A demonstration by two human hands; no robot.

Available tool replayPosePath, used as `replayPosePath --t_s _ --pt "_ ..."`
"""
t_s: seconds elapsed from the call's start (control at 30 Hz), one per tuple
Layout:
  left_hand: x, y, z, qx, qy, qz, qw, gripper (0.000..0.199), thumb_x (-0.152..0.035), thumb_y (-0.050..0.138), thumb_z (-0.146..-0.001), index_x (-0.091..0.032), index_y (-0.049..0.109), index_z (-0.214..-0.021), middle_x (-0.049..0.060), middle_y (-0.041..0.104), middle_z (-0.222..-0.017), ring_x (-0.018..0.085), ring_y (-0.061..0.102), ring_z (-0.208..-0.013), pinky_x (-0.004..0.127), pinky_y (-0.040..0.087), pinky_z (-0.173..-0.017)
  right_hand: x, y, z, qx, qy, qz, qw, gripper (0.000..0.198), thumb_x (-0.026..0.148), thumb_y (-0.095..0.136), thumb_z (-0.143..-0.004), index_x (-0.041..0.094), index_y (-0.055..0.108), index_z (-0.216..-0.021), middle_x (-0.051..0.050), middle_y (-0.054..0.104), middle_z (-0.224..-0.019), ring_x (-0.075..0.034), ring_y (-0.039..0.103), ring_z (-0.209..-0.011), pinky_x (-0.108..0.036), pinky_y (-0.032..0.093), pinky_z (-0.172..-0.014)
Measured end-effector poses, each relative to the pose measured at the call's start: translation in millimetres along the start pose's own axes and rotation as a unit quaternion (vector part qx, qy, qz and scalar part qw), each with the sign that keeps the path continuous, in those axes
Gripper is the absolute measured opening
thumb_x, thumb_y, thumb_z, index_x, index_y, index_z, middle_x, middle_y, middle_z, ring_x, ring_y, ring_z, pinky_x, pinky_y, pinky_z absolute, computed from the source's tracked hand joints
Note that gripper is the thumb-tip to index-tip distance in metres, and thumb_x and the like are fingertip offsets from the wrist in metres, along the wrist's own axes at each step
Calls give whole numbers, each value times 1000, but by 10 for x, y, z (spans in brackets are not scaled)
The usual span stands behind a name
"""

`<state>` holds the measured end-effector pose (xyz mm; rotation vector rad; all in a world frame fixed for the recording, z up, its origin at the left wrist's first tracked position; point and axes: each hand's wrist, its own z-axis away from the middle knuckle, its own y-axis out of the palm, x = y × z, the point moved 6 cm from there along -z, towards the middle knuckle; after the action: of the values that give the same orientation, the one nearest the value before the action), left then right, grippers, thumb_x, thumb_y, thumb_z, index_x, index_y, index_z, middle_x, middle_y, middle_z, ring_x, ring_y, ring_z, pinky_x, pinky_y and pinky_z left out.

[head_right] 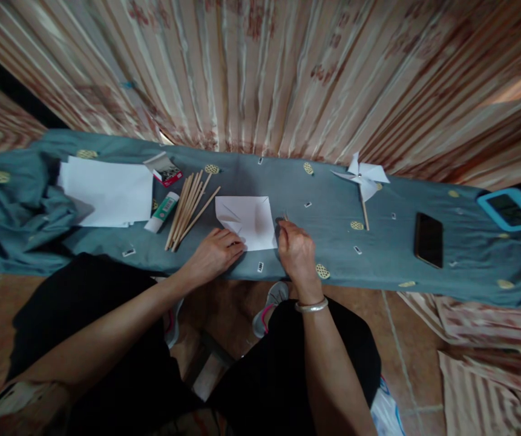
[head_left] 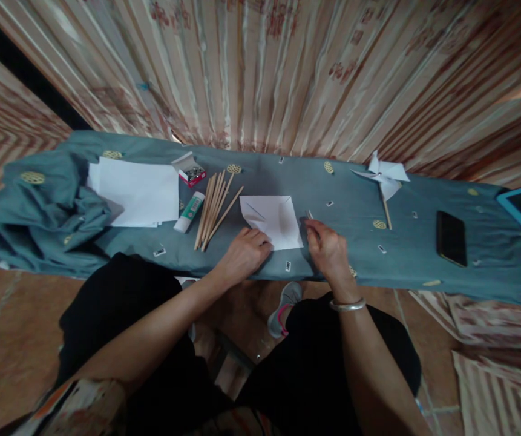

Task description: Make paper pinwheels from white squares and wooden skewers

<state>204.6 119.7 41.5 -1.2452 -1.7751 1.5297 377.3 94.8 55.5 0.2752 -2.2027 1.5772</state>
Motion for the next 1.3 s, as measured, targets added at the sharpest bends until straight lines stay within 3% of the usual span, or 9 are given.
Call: replayPosePath --t_s 0.2,0.47,0.67,0.83,1.07,1.3 --pt "-26 -31 -13 -2 4 -12 1000 16 -16 52 -91 -12 67 -88 9 66 -87 21 57 -83 35 39 -74 91 36 20 32 -58 -40 997 35 15 41 -87 19 68 -108 -9 72 -111 -24 66 -103 -41 49 -95" --pt "86 -125 62 -13 -1 3 1000 18 -17 50 -91 -12 67 -88 9 65 -86 21 58 -84 36 41 -74 158 113 144 112 -98 -112 983 45 11 56 -75 22 63 -117 -10 54 -139 -25 49 -129 -48 40 -108" --pt "148 -181 191 -25 6 14 1000 16 -16 51 -90 -15 67 -89 7 66 -89 20 58 -85 35 40 -75 195 92 169 95 -78 -153 981 19 18 59 -83 24 70 -97 -7 68 -120 -23 61 -113 -46 45 -103" --pt "106 -177 247 -25 5 20 999 16 -23 52 -91 -15 65 -96 8 67 -96 21 58 -89 35 42 -79 221 140 141 100 -55 -215 970 11 24 63 -83 23 72 -89 -7 72 -106 -22 66 -104 -41 50 -96" --pt "43 -67 250 -23 -32 104 994 22 -22 51 -92 -13 60 -110 10 66 -102 23 58 -97 36 47 -87 265 317 32 95 -40 -241 965 6 24 65 -79 22 70 -77 -8 71 -107 -21 65 -103 -41 48 -97" --pt "81 -43 266 -43 -58 150 986 31 -19 52 -91 -12 54 -121 10 66 -107 22 58 -99 38 50 -90 276 429 -59 52 -9 -201 978 6 23 65 -76 20 71 -75 -11 67 -117 -25 62 -109 -43 46 -99"
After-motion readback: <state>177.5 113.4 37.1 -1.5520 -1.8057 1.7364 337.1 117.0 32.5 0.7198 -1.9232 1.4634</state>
